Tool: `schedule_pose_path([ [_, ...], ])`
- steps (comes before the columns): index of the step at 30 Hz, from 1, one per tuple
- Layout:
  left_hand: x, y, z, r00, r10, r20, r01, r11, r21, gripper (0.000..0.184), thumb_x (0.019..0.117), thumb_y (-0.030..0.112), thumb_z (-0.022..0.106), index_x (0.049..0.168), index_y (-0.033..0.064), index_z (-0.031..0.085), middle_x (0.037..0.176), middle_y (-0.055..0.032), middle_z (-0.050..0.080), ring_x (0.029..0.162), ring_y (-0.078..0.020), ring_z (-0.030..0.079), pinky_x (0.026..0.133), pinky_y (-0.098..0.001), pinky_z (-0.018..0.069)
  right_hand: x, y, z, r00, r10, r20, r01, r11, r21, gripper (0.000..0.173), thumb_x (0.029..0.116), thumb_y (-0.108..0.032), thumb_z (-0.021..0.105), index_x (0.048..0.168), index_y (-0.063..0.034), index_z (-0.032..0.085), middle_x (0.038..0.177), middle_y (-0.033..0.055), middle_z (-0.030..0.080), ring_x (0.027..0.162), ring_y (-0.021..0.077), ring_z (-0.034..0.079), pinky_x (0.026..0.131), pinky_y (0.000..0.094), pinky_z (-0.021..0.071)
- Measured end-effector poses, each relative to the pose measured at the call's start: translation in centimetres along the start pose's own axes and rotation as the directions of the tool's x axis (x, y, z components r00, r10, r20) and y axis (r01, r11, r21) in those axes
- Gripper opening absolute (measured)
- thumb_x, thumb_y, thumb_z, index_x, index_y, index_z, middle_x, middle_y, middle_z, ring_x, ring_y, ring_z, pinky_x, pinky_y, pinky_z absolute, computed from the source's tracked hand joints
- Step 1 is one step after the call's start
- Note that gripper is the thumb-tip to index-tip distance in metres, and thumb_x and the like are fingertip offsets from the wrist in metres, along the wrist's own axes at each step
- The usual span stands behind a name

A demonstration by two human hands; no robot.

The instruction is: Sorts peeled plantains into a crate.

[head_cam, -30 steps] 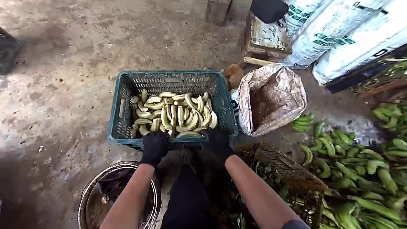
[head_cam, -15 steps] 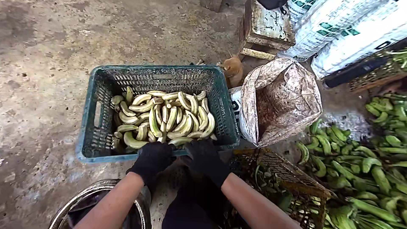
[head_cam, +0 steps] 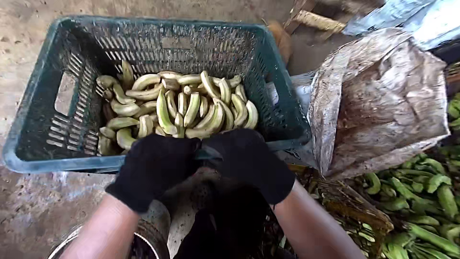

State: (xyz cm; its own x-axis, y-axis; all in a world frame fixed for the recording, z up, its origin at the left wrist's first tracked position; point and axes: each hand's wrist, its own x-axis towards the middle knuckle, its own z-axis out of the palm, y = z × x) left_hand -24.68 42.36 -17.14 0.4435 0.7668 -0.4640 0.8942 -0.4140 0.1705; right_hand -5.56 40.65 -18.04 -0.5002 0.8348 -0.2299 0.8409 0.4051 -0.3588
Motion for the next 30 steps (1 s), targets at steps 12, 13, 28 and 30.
schedule_pose_path([
  [12, 1.1, 0.0, 5.2, 0.997, 0.002, 0.075, 0.006, 0.994, -0.109, 0.034, 0.0913, 0.05, 0.066, 0.102, 0.0181, 0.072, 0.087, -0.0148, 0.071, 0.083, -0.0413, 0.07, 0.065, -0.0654, 0.0529, -0.9, 1.1, 4.1, 1.0, 0.014, 0.003, -0.014, 1.0, 0.004, 0.03, 0.0919, -0.034, 0.068, 0.114, -0.0148, 0.073, 0.1, 0.0134, 0.073, 0.092, 0.0367, 0.071, 0.074, 0.0587, 0.0561],
  [13, 1.2, 0.9, 4.4, 0.987, -0.028, 0.157, 0.047, 0.992, -0.121, 0.034, 0.0943, 0.048, 0.065, 0.107, 0.0169, 0.072, 0.091, -0.0164, 0.072, 0.089, -0.043, 0.07, 0.072, -0.0674, 0.0526, -1.0, 1.0, 4.1, 0.996, 0.027, 0.088, -0.03, 0.999, 0.038, 0.034, 0.0949, -0.031, 0.066, 0.123, -0.013, 0.071, 0.11, 0.017, 0.072, 0.102, 0.0405, 0.069, 0.082, 0.0617, 0.0544],
  [28, 0.0, 2.4, 5.7, 0.982, -0.053, 0.183, 0.071, 0.993, -0.095, 0.03, 0.0892, 0.047, 0.071, 0.102, 0.0195, 0.07, 0.086, -0.0114, 0.071, 0.085, -0.0371, 0.07, 0.068, -0.0617, 0.0548, -2.1, 1.2, 6.0, 0.993, -0.014, 0.121, 0.001, 0.994, 0.107, 0.036, 0.091, -0.039, 0.07, 0.117, -0.0147, 0.073, 0.114, 0.0098, 0.071, 0.106, 0.0315, 0.067, 0.089, 0.0528, 0.0535],
  [30, -0.1, 2.4, 6.1, 0.994, -0.04, 0.103, 0.048, 0.996, -0.073, 0.029, 0.0866, 0.047, 0.072, 0.097, 0.0203, 0.07, 0.081, -0.0089, 0.07, 0.08, -0.0348, 0.07, 0.066, -0.0601, 0.055, -2.0, 1.0, 6.2, 0.996, 0.009, 0.09, -0.012, 0.999, 0.035, 0.038, 0.0895, -0.044, 0.071, 0.114, -0.0154, 0.073, 0.112, 0.0082, 0.071, 0.107, 0.0303, 0.066, 0.089, 0.0518, 0.0532],
])
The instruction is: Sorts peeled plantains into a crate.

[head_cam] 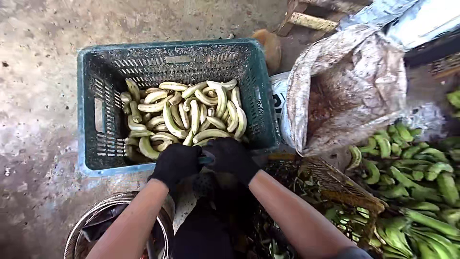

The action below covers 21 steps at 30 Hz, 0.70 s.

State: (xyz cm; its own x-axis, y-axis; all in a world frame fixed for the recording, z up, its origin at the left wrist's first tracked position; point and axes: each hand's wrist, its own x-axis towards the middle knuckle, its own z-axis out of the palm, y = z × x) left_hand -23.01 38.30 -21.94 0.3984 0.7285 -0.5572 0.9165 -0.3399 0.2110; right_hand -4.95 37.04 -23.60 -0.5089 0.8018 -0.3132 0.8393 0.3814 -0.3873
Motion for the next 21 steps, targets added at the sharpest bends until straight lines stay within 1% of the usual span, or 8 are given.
schedule_pose_path([
  [2, 0.0, 0.0, 0.0, 0.999, 0.014, -0.048, -0.013, 1.0, 0.018, 0.031, 0.0856, 0.048, 0.073, 0.1, 0.021, 0.071, 0.084, -0.0086, 0.071, 0.084, -0.0347, 0.07, 0.071, -0.0612, 0.0554, -0.4, -0.7, -0.1, 0.993, 0.109, -0.036, -0.112, 0.99, -0.091, 0.046, 0.0859, -0.052, 0.073, 0.117, -0.0179, 0.072, 0.119, 0.0065, 0.07, 0.116, 0.0312, 0.062, 0.094, 0.0552, 0.0491],
  [5, 0.1, 0.1, 0.1, 0.994, 0.023, -0.109, -0.02, 0.999, 0.026, 0.036, 0.0861, 0.053, 0.072, 0.1, 0.0201, 0.071, 0.087, -0.0093, 0.073, 0.089, -0.0344, 0.071, 0.077, -0.0623, 0.055, -3.1, -1.2, -1.1, 0.949, 0.286, -0.134, -0.3, 0.949, -0.097, 0.054, 0.0847, -0.055, 0.075, 0.124, -0.0171, 0.069, 0.126, 0.0101, 0.065, 0.125, 0.0373, 0.054, 0.101, 0.0686, 0.0385],
  [9, -0.1, 0.5, 0.5, 0.991, -0.038, -0.132, 0.041, 0.999, 0.024, 0.041, 0.0843, 0.059, 0.071, 0.098, 0.021, 0.07, 0.088, -0.0098, 0.072, 0.087, -0.0352, 0.071, 0.072, -0.0638, 0.0545, -7.2, 1.3, -0.7, 0.864, 0.47, -0.182, -0.479, 0.878, -0.007, 0.049, 0.0911, -0.048, 0.07, 0.125, -0.0129, 0.067, 0.124, 0.0162, 0.066, 0.121, 0.0398, 0.059, 0.098, 0.067, 0.0452],
  [12, -0.3, 0.8, 0.3, 0.993, -0.064, -0.102, 0.07, 0.996, 0.049, 0.045, 0.0873, 0.062, 0.067, 0.101, 0.0192, 0.069, 0.092, -0.0113, 0.073, 0.091, -0.0362, 0.071, 0.074, -0.0644, 0.0544, -6.6, 1.3, -1.2, 0.83, 0.55, -0.091, -0.55, 0.835, 0.029, 0.041, 0.0926, -0.04, 0.069, 0.124, -0.0128, 0.067, 0.122, 0.016, 0.067, 0.121, 0.0395, 0.059, 0.099, 0.0654, 0.0448],
  [15, 0.2, 1.2, -0.5, 0.995, -0.099, 0.018, 0.099, 0.995, -0.001, 0.048, 0.0911, 0.062, 0.063, 0.106, 0.018, 0.072, 0.103, -0.0135, 0.074, 0.101, -0.0374, 0.07, 0.08, -0.0679, 0.0533, -5.9, 1.3, -2.3, 0.811, 0.585, -0.03, -0.583, 0.811, 0.042, 0.033, 0.091, -0.038, 0.069, 0.113, -0.0128, 0.071, 0.113, 0.0167, 0.071, 0.113, 0.0384, 0.064, 0.096, 0.0655, 0.0463],
  [18, -1.5, 2.2, 0.0, 0.976, -0.204, 0.069, 0.207, 0.978, -0.035, 0.05, 0.0899, 0.064, 0.061, 0.106, 0.0177, 0.073, 0.109, -0.0151, 0.073, 0.106, -0.0395, 0.069, 0.081, -0.0702, 0.0519, -6.4, 1.1, -1.2, 0.811, 0.584, -0.02, -0.582, 0.81, 0.069, 0.035, 0.0913, -0.038, 0.068, 0.116, -0.0138, 0.072, 0.115, 0.0177, 0.071, 0.113, 0.0392, 0.065, 0.093, 0.0653, 0.0486],
  [19, -2.5, 2.9, 0.7, 0.971, -0.234, 0.056, 0.236, 0.971, -0.034, 0.05, 0.0893, 0.063, 0.061, 0.106, 0.0179, 0.073, 0.11, -0.0157, 0.073, 0.106, -0.0407, 0.068, 0.081, -0.0708, 0.0515, -7.5, 0.6, -0.5, 0.813, 0.581, -0.035, -0.577, 0.813, 0.078, 0.038, 0.0934, -0.038, 0.067, 0.121, -0.0126, 0.07, 0.121, 0.0195, 0.068, 0.118, 0.0409, 0.062, 0.097, 0.0654, 0.0475],
  [21, -4.0, 3.7, 2.6, 0.972, -0.231, 0.051, 0.232, 0.972, -0.028, 0.053, 0.0903, 0.063, 0.059, 0.114, 0.0176, 0.072, 0.116, -0.0176, 0.072, 0.111, -0.0433, 0.066, 0.084, -0.0723, 0.0502, -10.4, -0.5, 1.1, 0.837, 0.541, -0.082, -0.538, 0.841, 0.058, 0.044, 0.0985, -0.036, 0.059, 0.135, -0.0111, 0.065, 0.136, 0.0207, 0.062, 0.134, 0.0416, 0.052, 0.114, 0.0631, 0.0346],
])
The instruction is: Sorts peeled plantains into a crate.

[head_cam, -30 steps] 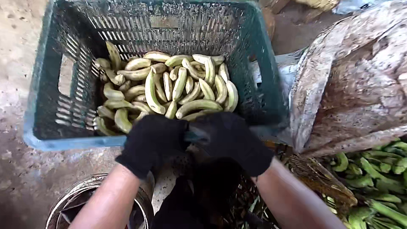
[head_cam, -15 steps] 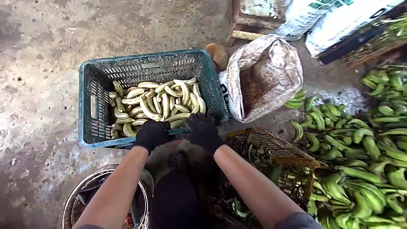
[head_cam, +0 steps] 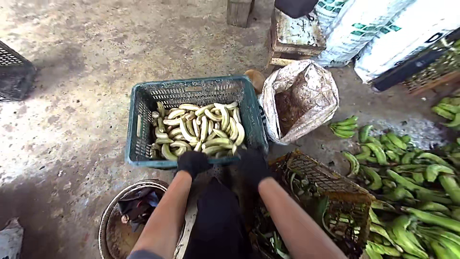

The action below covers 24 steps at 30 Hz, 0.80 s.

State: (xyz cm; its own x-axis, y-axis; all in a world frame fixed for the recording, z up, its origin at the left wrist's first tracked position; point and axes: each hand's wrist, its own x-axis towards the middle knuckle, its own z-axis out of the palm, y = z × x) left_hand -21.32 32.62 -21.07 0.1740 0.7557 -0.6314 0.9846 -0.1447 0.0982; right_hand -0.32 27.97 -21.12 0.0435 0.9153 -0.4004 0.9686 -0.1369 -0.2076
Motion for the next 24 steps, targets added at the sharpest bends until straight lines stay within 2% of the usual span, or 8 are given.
schedule_pose_path([
  [4, -0.1, 0.0, -1.7, 0.999, 0.035, 0.024, -0.034, 0.998, -0.05, 0.048, 0.0936, 0.058, 0.06, 0.116, 0.0171, 0.072, 0.117, -0.0171, 0.071, 0.113, -0.042, 0.066, 0.086, -0.0705, 0.0505, 0.3, 0.0, -0.8, 0.996, -0.072, -0.059, 0.071, 0.997, -0.024, 0.046, 0.099, -0.033, 0.06, 0.135, -0.0048, 0.063, 0.136, 0.0239, 0.061, 0.134, 0.0443, 0.05, 0.116, 0.064, 0.0296],
  [7, 2.0, -0.3, -2.4, 1.0, -0.002, 0.004, 0.002, 1.0, -0.012, 0.04, 0.0883, 0.053, 0.066, 0.102, 0.0168, 0.074, 0.107, -0.0158, 0.073, 0.103, -0.0412, 0.069, 0.077, -0.0718, 0.052, 2.7, -0.8, -1.7, 1.0, -0.018, -0.013, 0.018, 1.0, -0.001, 0.037, 0.0956, -0.035, 0.065, 0.12, -0.0088, 0.069, 0.122, 0.0203, 0.068, 0.121, 0.0423, 0.06, 0.103, 0.0653, 0.0432],
  [10, 0.3, 0.0, -0.3, 0.999, 0.022, -0.035, -0.021, 0.999, 0.039, 0.054, 0.0908, 0.063, 0.059, 0.11, 0.0141, 0.072, 0.11, -0.019, 0.072, 0.107, -0.0437, 0.067, 0.084, -0.0713, 0.0504, 0.3, 0.6, 1.0, 0.985, -0.109, -0.135, 0.108, 0.994, -0.014, 0.046, 0.1004, -0.033, 0.057, 0.139, -0.01, 0.063, 0.139, 0.0215, 0.061, 0.135, 0.045, 0.05, 0.118, 0.0647, 0.0284],
  [14, 1.1, 0.0, -3.1, 0.999, 0.004, 0.044, -0.001, 0.998, -0.067, 0.052, 0.0915, 0.061, 0.061, 0.12, 0.0189, 0.071, 0.123, -0.0163, 0.07, 0.117, -0.0422, 0.064, 0.09, -0.0723, 0.0484, 2.1, 0.1, -0.8, 0.989, -0.106, -0.103, 0.104, 0.994, -0.024, 0.047, 0.0973, -0.032, 0.061, 0.139, -0.0104, 0.062, 0.139, 0.0206, 0.06, 0.135, 0.0438, 0.049, 0.117, 0.0653, 0.0261],
  [16, 2.3, -0.3, -2.5, 0.999, -0.026, 0.022, 0.026, 0.999, -0.034, 0.053, 0.0866, 0.066, 0.063, 0.112, 0.0198, 0.074, 0.117, -0.0149, 0.072, 0.112, -0.0416, 0.066, 0.086, -0.0726, 0.0503, 3.3, -0.4, -1.0, 0.997, -0.062, -0.042, 0.062, 0.998, -0.021, 0.044, 0.0947, -0.037, 0.063, 0.132, -0.0138, 0.066, 0.134, 0.0171, 0.063, 0.132, 0.0398, 0.052, 0.114, 0.0651, 0.0308],
  [19, 1.5, -0.2, -1.3, 1.0, -0.008, -0.027, 0.008, 1.0, 0.009, 0.057, 0.0871, 0.067, 0.06, 0.117, 0.0198, 0.072, 0.118, -0.0176, 0.071, 0.113, -0.0446, 0.065, 0.087, -0.0726, 0.0497, 2.1, 0.5, 0.5, 0.987, -0.114, -0.117, 0.113, 0.993, -0.02, 0.045, 0.0965, -0.034, 0.061, 0.137, -0.0136, 0.064, 0.142, 0.0185, 0.058, 0.137, 0.043, 0.048, 0.118, 0.0672, 0.0241],
  [22, 1.5, -0.1, -2.2, 1.0, -0.001, 0.027, 0.001, 1.0, -0.028, 0.057, 0.0889, 0.066, 0.06, 0.118, 0.0185, 0.071, 0.12, -0.017, 0.07, 0.116, -0.0429, 0.065, 0.089, -0.0721, 0.0489, 2.3, 0.2, 0.0, 0.99, -0.112, -0.085, 0.108, 0.993, -0.048, 0.043, 0.095, -0.031, 0.063, 0.134, -0.012, 0.065, 0.137, 0.0191, 0.061, 0.133, 0.0439, 0.05, 0.114, 0.0681, 0.0272],
  [24, 2.8, -0.5, -3.0, 0.999, 0.023, 0.048, -0.022, 0.999, -0.04, 0.056, 0.0869, 0.067, 0.061, 0.117, 0.0205, 0.071, 0.12, -0.015, 0.071, 0.115, -0.041, 0.065, 0.086, -0.0731, 0.0492, 3.8, -0.2, -1.0, 0.996, -0.088, -0.025, 0.085, 0.992, -0.09, 0.043, 0.0934, -0.034, 0.063, 0.13, -0.0116, 0.067, 0.134, 0.0184, 0.063, 0.128, 0.0421, 0.055, 0.108, 0.0666, 0.037],
])
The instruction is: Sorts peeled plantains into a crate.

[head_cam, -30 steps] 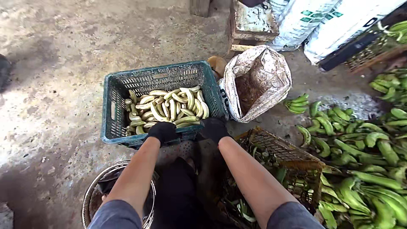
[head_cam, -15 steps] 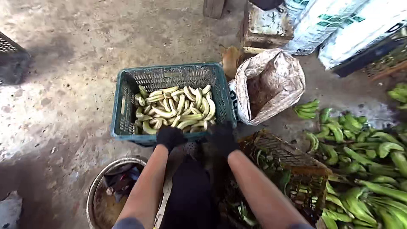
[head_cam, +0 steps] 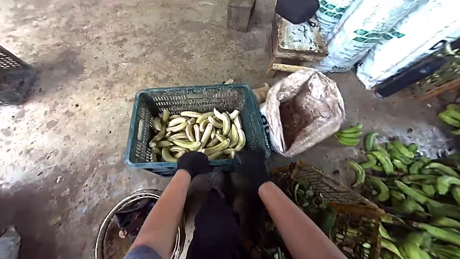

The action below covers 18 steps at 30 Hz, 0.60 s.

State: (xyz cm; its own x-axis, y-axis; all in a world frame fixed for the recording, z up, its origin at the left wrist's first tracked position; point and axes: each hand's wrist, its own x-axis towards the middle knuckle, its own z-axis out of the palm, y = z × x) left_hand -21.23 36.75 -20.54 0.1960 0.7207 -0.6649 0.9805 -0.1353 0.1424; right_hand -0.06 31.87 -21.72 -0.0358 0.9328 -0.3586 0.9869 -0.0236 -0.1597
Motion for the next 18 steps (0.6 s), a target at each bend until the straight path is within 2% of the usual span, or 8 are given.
schedule_pose_path([
  [3, 0.5, -1.3, -0.6, 0.989, 0.141, 0.04, -0.138, 0.987, -0.085, 0.06, 0.0846, 0.067, 0.066, 0.124, 0.0221, 0.067, 0.119, -0.0137, 0.07, 0.113, -0.0382, 0.066, 0.088, -0.07, 0.0502, 0.4, 0.2, 0.4, 1.0, -0.009, -0.003, 0.009, 1.0, 0.003, 0.044, 0.0948, -0.034, 0.063, 0.135, -0.0146, 0.065, 0.14, 0.0148, 0.06, 0.133, 0.039, 0.052, 0.113, 0.0651, 0.032],
  [5, 0.8, -3.5, -2.1, 0.944, 0.329, 0.03, -0.299, 0.887, -0.352, 0.058, 0.0922, 0.049, 0.072, 0.137, 0.015, 0.061, 0.122, -0.0135, 0.069, 0.112, -0.03, 0.066, 0.098, -0.0575, 0.0514, 0.4, 0.3, 0.8, 0.998, -0.037, -0.047, 0.037, 0.999, 0.013, 0.043, 0.0935, -0.031, 0.065, 0.133, -0.0145, 0.065, 0.137, 0.0142, 0.061, 0.132, 0.0386, 0.053, 0.114, 0.0639, 0.0312],
  [7, 2.0, -6.3, -4.3, 0.931, 0.349, -0.105, -0.341, 0.735, -0.586, 0.045, 0.1023, 0.031, 0.063, 0.141, 0.0091, 0.058, 0.13, -0.0153, 0.065, 0.117, -0.0267, 0.064, 0.102, -0.0494, 0.0505, 0.4, 0.3, 0.9, 0.998, -0.037, -0.053, 0.037, 0.999, 0.01, 0.043, 0.0923, -0.03, 0.066, 0.132, -0.0156, 0.066, 0.135, 0.0141, 0.063, 0.129, 0.0398, 0.054, 0.114, 0.0644, 0.0305],
  [8, 3.6, -7.9, -5.7, 0.938, 0.271, -0.216, -0.347, 0.726, -0.594, 0.039, 0.1065, 0.03, 0.055, 0.138, 0.0081, 0.06, 0.131, -0.0151, 0.065, 0.117, -0.0273, 0.065, 0.102, -0.0507, 0.0519, 0.4, 0.3, 1.0, 0.997, -0.041, -0.059, 0.041, 0.999, 0.003, 0.043, 0.092, -0.029, 0.066, 0.133, -0.0158, 0.067, 0.135, 0.0148, 0.063, 0.13, 0.0411, 0.054, 0.114, 0.0655, 0.0292],
  [9, 5.4, -9.6, -7.2, 0.942, 0.15, -0.302, -0.303, 0.768, -0.564, 0.039, 0.1089, 0.033, 0.049, 0.137, 0.0089, 0.061, 0.131, -0.0155, 0.066, 0.118, -0.0299, 0.066, 0.102, -0.0545, 0.0521, 0.4, 0.4, 1.3, 0.994, -0.055, -0.09, 0.054, 0.998, -0.007, 0.043, 0.0912, -0.029, 0.067, 0.133, -0.0162, 0.067, 0.134, 0.015, 0.064, 0.128, 0.0421, 0.055, 0.113, 0.0666, 0.0297],
  [12, 11.7, -14.1, -10.3, 0.892, -0.215, -0.398, -0.033, 0.846, -0.532, 0.052, 0.1048, 0.05, 0.049, 0.136, 0.0099, 0.06, 0.12, -0.023, 0.068, 0.112, -0.0414, 0.066, 0.096, -0.0679, 0.0492, 0.5, 0.9, 2.7, 0.945, -0.135, -0.298, 0.13, 0.991, -0.034, 0.039, 0.0841, -0.024, 0.073, 0.123, -0.0171, 0.074, 0.121, 0.0138, 0.071, 0.113, 0.0425, 0.064, 0.108, 0.0688, 0.0368],
  [15, 15.5, -14.5, -12.1, 0.872, -0.357, -0.335, 0.178, 0.869, -0.463, 0.06, 0.1004, 0.055, 0.054, 0.131, 0.0034, 0.062, 0.123, -0.0295, 0.065, 0.119, -0.0494, 0.061, 0.097, -0.0739, 0.0442, 0.3, 0.9, 3.0, 0.937, -0.141, -0.319, 0.138, 0.99, -0.032, 0.044, 0.0812, -0.023, 0.075, 0.125, -0.0181, 0.073, 0.121, 0.0123, 0.071, 0.114, 0.0416, 0.065, 0.108, 0.0686, 0.0371],
  [18, 19.6, -14.7, -11.7, 0.862, -0.398, -0.314, 0.258, 0.877, -0.405, 0.062, 0.096, 0.059, 0.059, 0.134, 0.0096, 0.063, 0.127, -0.0286, 0.065, 0.121, -0.0497, 0.06, 0.096, -0.0762, 0.0431, 0.5, 1.3, 4.1, 0.874, -0.182, -0.45, 0.164, 0.983, -0.08, 0.037, 0.0833, -0.024, 0.066, 0.119, -0.0211, 0.076, 0.11, 0.0092, 0.074, 0.101, 0.0368, 0.068, 0.104, 0.0642, 0.0411],
])
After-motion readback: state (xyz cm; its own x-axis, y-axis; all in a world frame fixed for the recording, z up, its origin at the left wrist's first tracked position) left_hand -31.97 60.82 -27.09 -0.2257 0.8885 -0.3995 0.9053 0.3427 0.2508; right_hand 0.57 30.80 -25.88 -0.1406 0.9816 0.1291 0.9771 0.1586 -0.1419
